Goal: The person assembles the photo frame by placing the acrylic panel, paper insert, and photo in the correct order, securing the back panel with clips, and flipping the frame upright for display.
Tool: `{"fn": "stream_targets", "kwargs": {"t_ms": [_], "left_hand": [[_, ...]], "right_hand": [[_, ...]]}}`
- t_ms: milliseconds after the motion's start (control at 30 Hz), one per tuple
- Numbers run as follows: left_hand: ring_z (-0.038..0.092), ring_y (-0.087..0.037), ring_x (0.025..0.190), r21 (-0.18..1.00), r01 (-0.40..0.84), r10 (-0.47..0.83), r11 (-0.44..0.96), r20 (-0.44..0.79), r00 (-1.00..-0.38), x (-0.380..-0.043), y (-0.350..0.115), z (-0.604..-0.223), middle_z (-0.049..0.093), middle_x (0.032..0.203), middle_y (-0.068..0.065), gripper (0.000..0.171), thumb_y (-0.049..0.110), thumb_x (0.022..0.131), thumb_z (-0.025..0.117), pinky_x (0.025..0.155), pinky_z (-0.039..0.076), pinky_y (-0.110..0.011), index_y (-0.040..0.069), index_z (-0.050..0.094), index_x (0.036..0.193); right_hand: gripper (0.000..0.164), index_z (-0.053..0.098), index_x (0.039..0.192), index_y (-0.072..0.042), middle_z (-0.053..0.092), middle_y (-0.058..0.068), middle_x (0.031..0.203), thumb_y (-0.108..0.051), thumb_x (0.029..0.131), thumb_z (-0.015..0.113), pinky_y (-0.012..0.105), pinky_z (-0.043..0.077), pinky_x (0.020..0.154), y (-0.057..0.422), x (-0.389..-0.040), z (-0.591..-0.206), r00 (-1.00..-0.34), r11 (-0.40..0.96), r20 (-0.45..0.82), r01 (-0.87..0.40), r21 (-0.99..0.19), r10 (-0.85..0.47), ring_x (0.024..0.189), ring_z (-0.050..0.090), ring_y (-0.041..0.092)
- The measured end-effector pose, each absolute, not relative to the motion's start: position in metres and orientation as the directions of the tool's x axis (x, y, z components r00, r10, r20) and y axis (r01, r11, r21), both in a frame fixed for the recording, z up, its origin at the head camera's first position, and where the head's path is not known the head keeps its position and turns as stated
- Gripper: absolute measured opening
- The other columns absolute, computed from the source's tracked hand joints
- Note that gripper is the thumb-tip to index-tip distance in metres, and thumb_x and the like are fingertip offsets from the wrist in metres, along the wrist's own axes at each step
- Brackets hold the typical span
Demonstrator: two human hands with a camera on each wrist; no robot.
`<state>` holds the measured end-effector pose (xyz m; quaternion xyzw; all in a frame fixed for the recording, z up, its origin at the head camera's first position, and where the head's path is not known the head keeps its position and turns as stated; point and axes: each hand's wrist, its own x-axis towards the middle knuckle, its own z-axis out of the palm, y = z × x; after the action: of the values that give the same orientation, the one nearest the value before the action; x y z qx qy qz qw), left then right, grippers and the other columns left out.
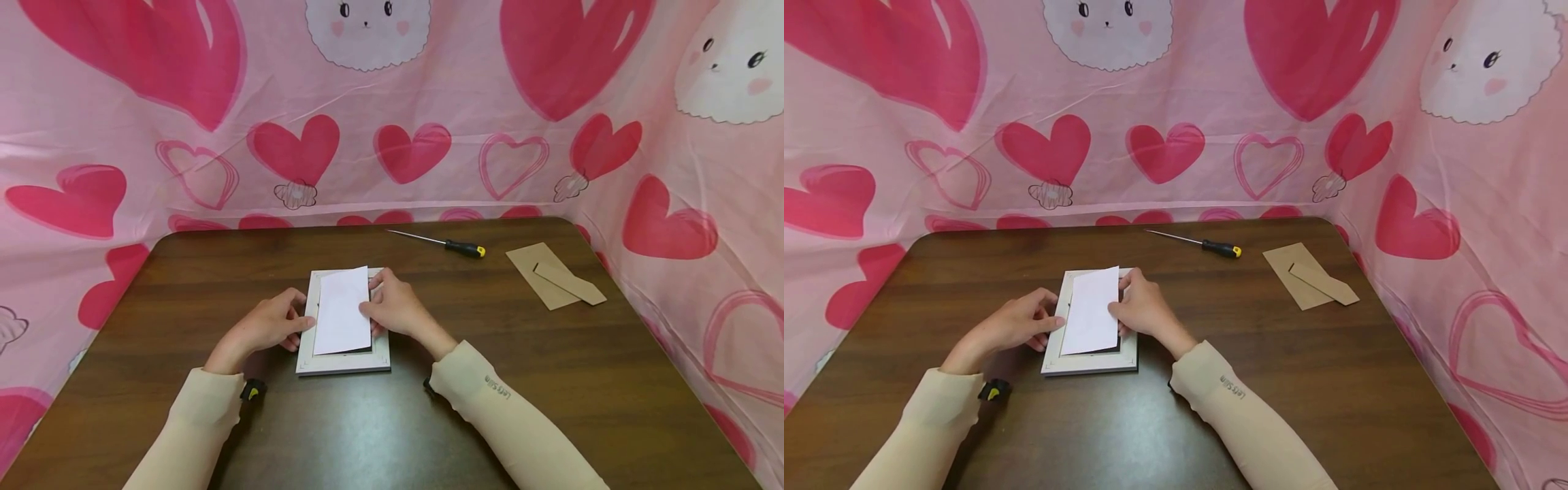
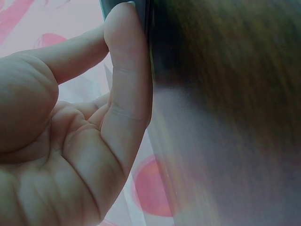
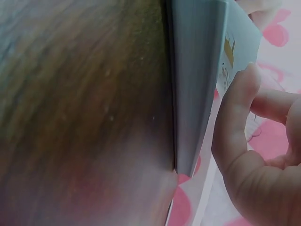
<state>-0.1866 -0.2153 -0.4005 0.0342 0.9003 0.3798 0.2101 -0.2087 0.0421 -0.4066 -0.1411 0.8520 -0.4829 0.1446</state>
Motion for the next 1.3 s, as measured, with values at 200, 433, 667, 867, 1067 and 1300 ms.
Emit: {"fn": "stream_targets", "kwargs": {"t_ms": [200,433,667,867,1067,1300], "left_hand": [[0.061,-0.021,0.065,0.702,-0.094,0.229,0.706,-0.351,-0.908,-0.1862,-0.2147,-0.3988,0.055,0.091,-0.014,0.056,0.025,0.088,0.07,0.063,0.057,-0.035,0.004,0.041,0.131],[0.061,-0.02,0.065,0.698,-0.086,0.231,0.711,-0.347,-0.909,-0.1858,-0.2138,-0.3977,0.055,0.09,-0.014,0.057,0.027,0.088,0.071,0.062,0.057,-0.034,0.004,0.041,0.13],[0.061,-0.02,0.064,0.701,-0.081,0.235,0.708,-0.341,-0.91,-0.1859,-0.2143,-0.3983,0.055,0.09,-0.014,0.057,0.026,0.088,0.071,0.061,0.057,-0.034,0.003,0.041,0.13],[0.061,-0.02,0.064,0.705,-0.075,0.238,0.706,-0.335,-0.912,-0.1857,-0.2146,-0.399,0.054,0.089,-0.014,0.056,0.025,0.088,0.071,0.061,0.057,-0.033,0.003,0.041,0.13],[0.061,-0.02,0.064,0.708,-0.073,0.242,0.703,-0.334,-0.911,-0.1856,-0.2146,-0.3991,0.055,0.089,-0.014,0.056,0.026,0.088,0.07,0.061,0.057,-0.034,0.003,0.041,0.13],[0.06,-0.02,0.063,0.712,-0.057,0.25,0.7,-0.319,-0.914,-0.185,-0.2142,-0.3988,0.054,0.088,-0.014,0.053,0.023,0.088,0.07,0.06,0.057,-0.035,0.002,0.043,0.128]], "right_hand": [[0.041,0.037,0.116,-0.007,0.061,0.006,0.06,-0.015,0.088,0.066,0.03,0.053,0.048,0.0392,-0.2064,-0.406,-0.93,0.552,-0.106,-0.114,-0.826,-0.351,0.044,0.059,0.019],[0.037,0.038,0.113,-0.01,0.06,0.002,0.055,-0.017,0.089,0.064,0.03,0.05,0.052,0.0388,-0.2089,-0.4085,-0.929,0.629,-0.091,-0.168,-0.759,-0.358,0.043,0.057,0.016],[0.035,0.04,0.112,-0.01,0.059,0.001,0.054,-0.018,0.089,0.065,0.03,0.047,0.051,0.0381,-0.2089,-0.4063,-0.919,0.655,-0.097,-0.196,-0.73,-0.383,0.044,0.057,0.016],[0.032,0.043,0.111,-0.009,0.058,0.003,0.055,-0.018,0.089,0.065,0.029,0.048,0.048,0.0358,-0.2079,-0.4038,-0.914,0.682,-0.121,-0.197,-0.704,-0.388,0.041,0.056,0.016],[0.032,0.045,0.11,-0.011,0.059,0.005,0.058,-0.017,0.088,0.066,0.029,0.048,0.05,0.0333,-0.2078,-0.402,-0.917,0.723,-0.133,-0.201,-0.661,-0.376,0.041,0.056,0.014],[0.031,0.045,0.107,-0.014,0.058,0.005,0.065,-0.02,0.087,0.068,0.029,0.048,0.048,0.0321,-0.2086,-0.4018,-0.924,0.754,-0.141,-0.195,-0.628,-0.356,0.046,0.057,0.014]]}}
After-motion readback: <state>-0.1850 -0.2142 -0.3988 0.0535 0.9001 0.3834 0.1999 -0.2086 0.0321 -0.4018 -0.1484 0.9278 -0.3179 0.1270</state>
